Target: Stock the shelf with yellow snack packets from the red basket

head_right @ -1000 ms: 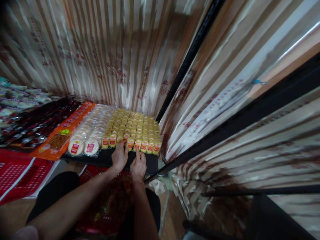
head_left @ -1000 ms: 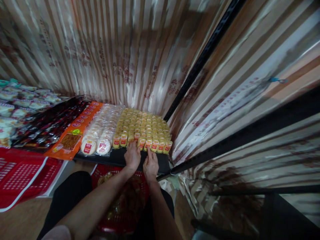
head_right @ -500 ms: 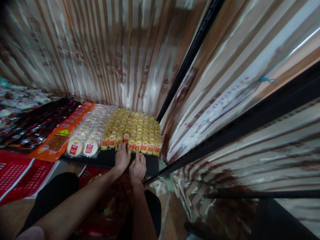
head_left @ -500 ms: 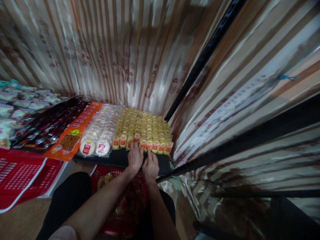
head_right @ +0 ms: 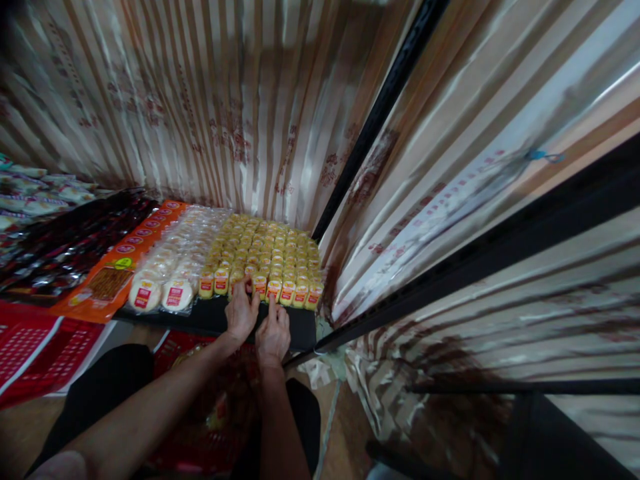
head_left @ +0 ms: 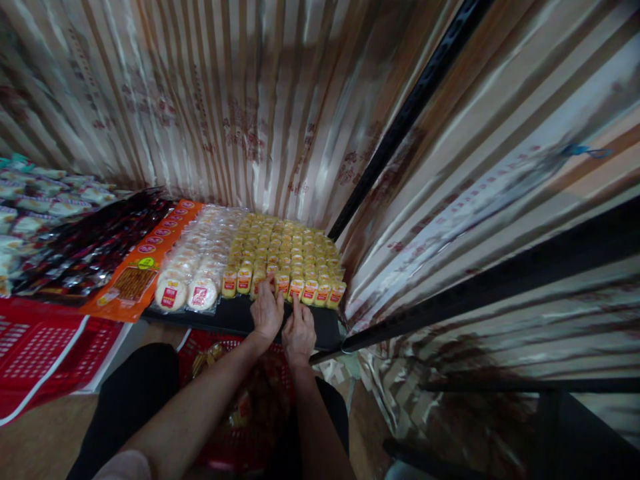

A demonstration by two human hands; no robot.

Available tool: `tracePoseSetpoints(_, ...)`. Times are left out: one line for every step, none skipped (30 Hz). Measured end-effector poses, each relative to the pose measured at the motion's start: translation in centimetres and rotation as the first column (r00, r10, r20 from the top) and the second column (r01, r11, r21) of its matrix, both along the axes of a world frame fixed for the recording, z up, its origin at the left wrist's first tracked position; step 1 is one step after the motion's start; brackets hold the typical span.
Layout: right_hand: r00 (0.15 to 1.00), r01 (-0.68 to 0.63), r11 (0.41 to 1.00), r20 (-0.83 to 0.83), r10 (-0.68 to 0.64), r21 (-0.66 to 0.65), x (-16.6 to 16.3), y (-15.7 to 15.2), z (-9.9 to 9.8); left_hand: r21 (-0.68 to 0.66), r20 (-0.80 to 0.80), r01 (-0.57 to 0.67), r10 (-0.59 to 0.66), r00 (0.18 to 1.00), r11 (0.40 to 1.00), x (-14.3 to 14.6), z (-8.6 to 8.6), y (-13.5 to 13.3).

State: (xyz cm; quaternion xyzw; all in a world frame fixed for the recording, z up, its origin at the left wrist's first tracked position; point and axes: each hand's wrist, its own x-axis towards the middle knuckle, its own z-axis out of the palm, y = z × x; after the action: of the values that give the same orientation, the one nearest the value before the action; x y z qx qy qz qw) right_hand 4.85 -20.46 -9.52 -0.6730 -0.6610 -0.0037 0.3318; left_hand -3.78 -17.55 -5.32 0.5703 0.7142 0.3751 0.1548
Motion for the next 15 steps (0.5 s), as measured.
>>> tracePoseSetpoints(1.0,0.0,1.0,0.001,0.0,-0.002,0.0,-0.01,0.01,0.016,0.003,0.009,-0.009,1.0,1.0,-0.01,-0.09,0.04)
tracePoseSetpoints(1.0,-0.001,1.0,0.002,0.001,-0.005,-0.01,-0.01,0.02,0.028,0.006,0.022,-0.022,1.0,0.999,-0.02,-0.17,0.1)
tracePoseSetpoints(1.0,-0.002,1.0,0.003,0.002,-0.01,-0.02,-0.02,0.03,0.034,0.009,0.031,-0.031,0.999,0.999,-0.02,-0.21,0.15)
tracePoseSetpoints(1.0,-0.002,1.0,0.003,0.002,-0.013,-0.03,-0.02,0.03,0.035,0.011,0.032,-0.032,0.999,0.999,-0.02,-0.2,0.21)
tracePoseSetpoints(1.0,0.0,1.0,0.001,0.0,-0.015,-0.04,-0.02,0.03,0.035,0.01,0.027,-0.027,1.0,0.999,-0.01,-0.15,0.26)
tracePoseSetpoints(1.0,0.002,1.0,-0.001,-0.002,-0.015,-0.05,-0.02,0.01,0.033,0.003,0.023,-0.023,1.0,0.999,0.0,-0.05,0.31)
tracePoseSetpoints(1.0,0.005,1.0,-0.004,-0.006,-0.011,-0.06,-0.01,-0.03,0.031,-0.009,0.022,-0.022,1.0,0.999,0.0,0.08,0.35)
tracePoseSetpoints(1.0,0.01,1.0,-0.008,-0.01,-0.004,-0.06,0.0,-0.07,0.029,-0.025,0.026,-0.025,0.999,0.999,0.01,0.22,0.38)
tracePoseSetpoints(1.0,0.011,1.0,-0.011,-0.011,0.004,-0.05,0.01,-0.13,0.028,-0.043,0.033,-0.032,0.999,0.999,0.02,0.35,0.42)
tracePoseSetpoints(1.0,0.011,1.0,-0.012,-0.011,0.011,-0.04,0.03,-0.18,0.027,-0.058,0.042,-0.04,0.997,0.999,0.02,0.44,0.47)
tracePoseSetpoints(1.0,0.009,1.0,-0.011,-0.009,0.016,-0.03,0.05,-0.23,0.026,-0.069,0.05,-0.048,0.996,0.998,0.03,0.48,0.53)
tracePoseSetpoints(1.0,0.008,1.0,-0.01,-0.008,0.019,-0.02,0.06,-0.27,0.027,-0.072,0.055,-0.053,0.996,0.998,0.03,0.46,0.61)
tracePoseSetpoints(1.0,0.009,1.0,-0.009,-0.009,0.02,-0.01,0.08,-0.3,0.029,-0.067,0.06,-0.058,0.996,0.998,0.04,0.36,0.71)
tracePoseSetpoints(1.0,0.009,1.0,-0.006,-0.009,0.021,-0.01,0.08,-0.3,0.033,-0.054,0.069,-0.067,0.996,0.997,0.06,0.21,0.81)
tracePoseSetpoints(1.0,0.009,1.0,-0.005,-0.009,0.024,-0.01,0.09,-0.29,0.038,-0.038,0.081,-0.079,0.996,0.996,0.08,0.01,0.92)
